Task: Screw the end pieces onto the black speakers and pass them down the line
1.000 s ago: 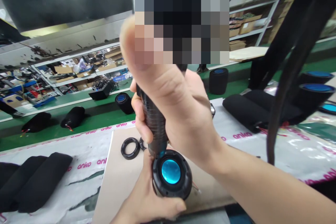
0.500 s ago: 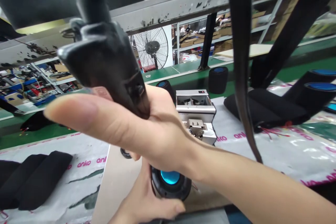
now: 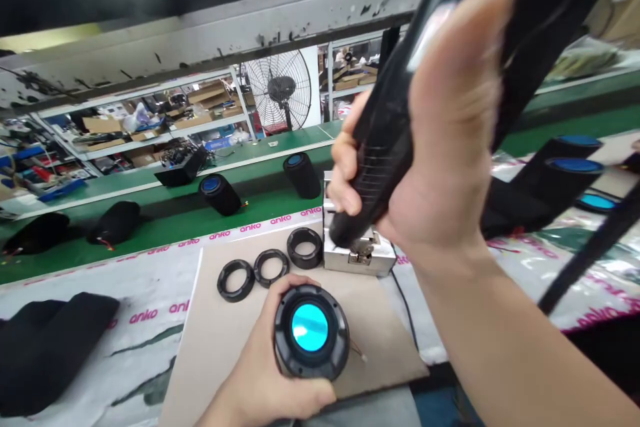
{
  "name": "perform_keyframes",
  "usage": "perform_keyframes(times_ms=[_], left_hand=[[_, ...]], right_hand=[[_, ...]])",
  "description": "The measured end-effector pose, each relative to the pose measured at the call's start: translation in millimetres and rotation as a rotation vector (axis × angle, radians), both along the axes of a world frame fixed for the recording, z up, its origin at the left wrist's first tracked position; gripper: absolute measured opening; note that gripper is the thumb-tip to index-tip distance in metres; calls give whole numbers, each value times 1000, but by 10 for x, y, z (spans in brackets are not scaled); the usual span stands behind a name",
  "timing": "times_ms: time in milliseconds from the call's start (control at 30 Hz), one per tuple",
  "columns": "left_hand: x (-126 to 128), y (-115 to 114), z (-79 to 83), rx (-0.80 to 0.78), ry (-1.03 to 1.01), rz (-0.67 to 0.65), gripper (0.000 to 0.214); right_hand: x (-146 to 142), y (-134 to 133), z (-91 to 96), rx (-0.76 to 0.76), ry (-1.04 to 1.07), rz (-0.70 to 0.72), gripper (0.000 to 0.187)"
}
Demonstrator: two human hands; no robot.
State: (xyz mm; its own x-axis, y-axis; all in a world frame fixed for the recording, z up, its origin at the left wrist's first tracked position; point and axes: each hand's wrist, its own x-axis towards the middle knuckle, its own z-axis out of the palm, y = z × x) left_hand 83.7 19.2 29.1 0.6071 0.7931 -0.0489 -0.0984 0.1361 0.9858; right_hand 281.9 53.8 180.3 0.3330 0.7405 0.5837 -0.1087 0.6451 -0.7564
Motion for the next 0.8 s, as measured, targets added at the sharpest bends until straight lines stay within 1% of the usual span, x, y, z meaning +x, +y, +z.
perform_keyframes(times_ms=[100,167,233,333,467,533,600,700,767,800], left_hand=[[9,-1,-4,-8,-16,8,99],[16,-1,-10,-5,-24,8,99],[21,0,-19,1,-23,-4,97],[24,6,-18,1,-41,-4,95],[21,11,6,-2,-25,10,96],[16,11,6,-9,3,14,97],[12,13,-6,-4,21,17,99],[21,22,-15,23,22,28,100],[42,32,6,32,22,47,97],[57,38,27,38,29,59,94]], right_hand=[[243,192,-288,-2,80,-70,69],[318,300,-489,-19,69,-86,68],[346,363,-638,-47,49,-96,67],[362,393,-740,-80,43,-102,69],[386,375,-769,-140,71,-71,73],[381,324,-737,-194,80,-35,72],[349,223,-624,-211,102,-13,70],[253,-4,-295,-147,141,0,70],[163,-161,-50,-128,126,41,54],[113,-230,50,-114,129,115,48]])
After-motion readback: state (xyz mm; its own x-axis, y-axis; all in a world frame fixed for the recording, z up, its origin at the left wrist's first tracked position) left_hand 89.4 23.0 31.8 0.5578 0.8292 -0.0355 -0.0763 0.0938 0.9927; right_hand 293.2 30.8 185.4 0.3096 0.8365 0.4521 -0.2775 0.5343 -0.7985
